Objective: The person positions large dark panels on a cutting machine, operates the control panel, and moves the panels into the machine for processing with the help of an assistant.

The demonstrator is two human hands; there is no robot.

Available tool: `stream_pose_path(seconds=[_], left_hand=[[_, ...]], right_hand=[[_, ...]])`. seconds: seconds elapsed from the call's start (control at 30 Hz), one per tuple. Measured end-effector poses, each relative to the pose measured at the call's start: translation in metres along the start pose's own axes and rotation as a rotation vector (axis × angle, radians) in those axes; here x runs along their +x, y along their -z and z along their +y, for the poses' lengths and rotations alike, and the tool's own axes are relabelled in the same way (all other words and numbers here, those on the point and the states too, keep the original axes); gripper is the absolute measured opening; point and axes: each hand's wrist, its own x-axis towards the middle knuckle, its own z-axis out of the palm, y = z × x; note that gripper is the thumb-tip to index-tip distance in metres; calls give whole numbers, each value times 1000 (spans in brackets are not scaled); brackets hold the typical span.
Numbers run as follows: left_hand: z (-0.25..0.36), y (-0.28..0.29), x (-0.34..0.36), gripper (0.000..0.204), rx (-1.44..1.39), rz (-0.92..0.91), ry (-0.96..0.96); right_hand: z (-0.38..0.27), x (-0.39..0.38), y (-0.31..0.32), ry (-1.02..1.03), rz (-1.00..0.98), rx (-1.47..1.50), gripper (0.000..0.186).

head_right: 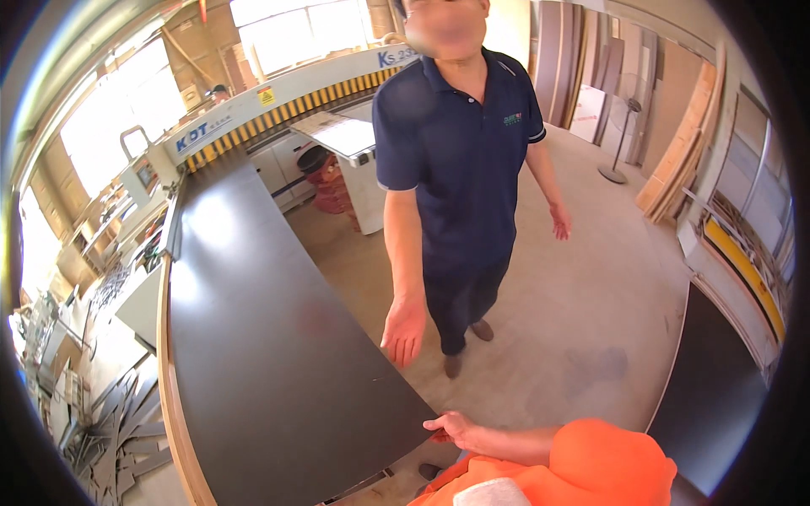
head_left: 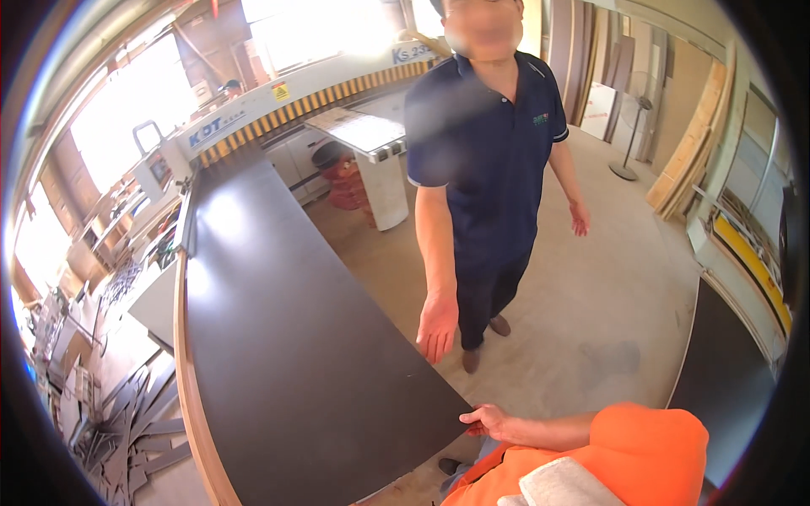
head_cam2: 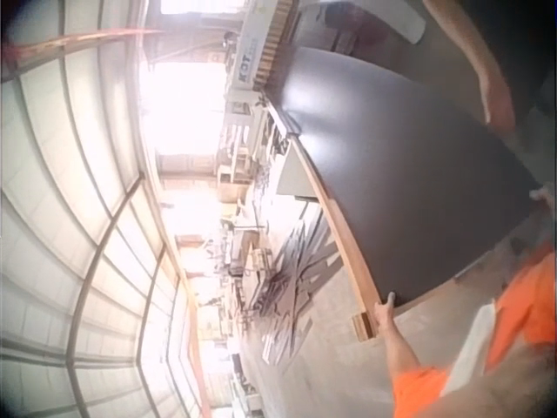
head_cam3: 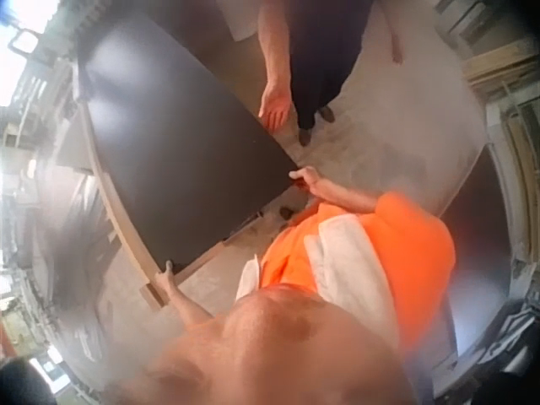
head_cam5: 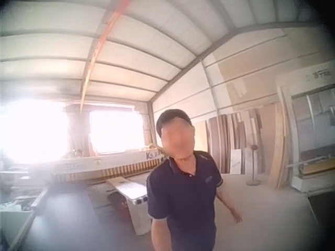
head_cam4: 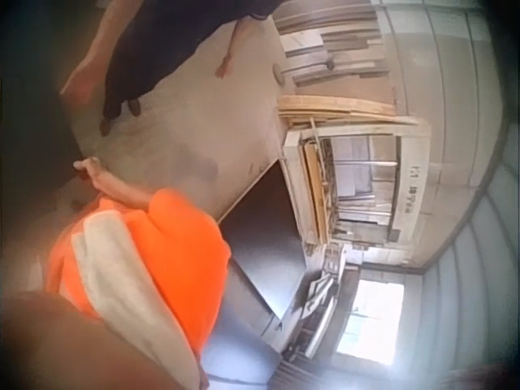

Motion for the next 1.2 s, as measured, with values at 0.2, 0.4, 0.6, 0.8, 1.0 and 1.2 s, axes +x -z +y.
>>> stream_pose_path(seconds=[0.2,0.4,0.6,0.8,1.0,1.2], left_hand=[[53,-6,-60,78,90,35,-126],[108,-24,-125,80,69,21,-154],[143,-89,-181,91,102,65,-20],[204,-133,-264,68,-316,-177,-21],[289,-227,-323,41,-1196,-749,139],[456,-268,-440,29,-1131,-1062,298]], right_hand=[[-23,2,36,6,46,56,25],[-54,8,93,33,69,164,20],[-114,25,178,170,168,390,17],[-220,20,251,493,51,418,34],[-340,30,373,539,-128,448,32],[-360,17,379,542,-128,1280,47]])
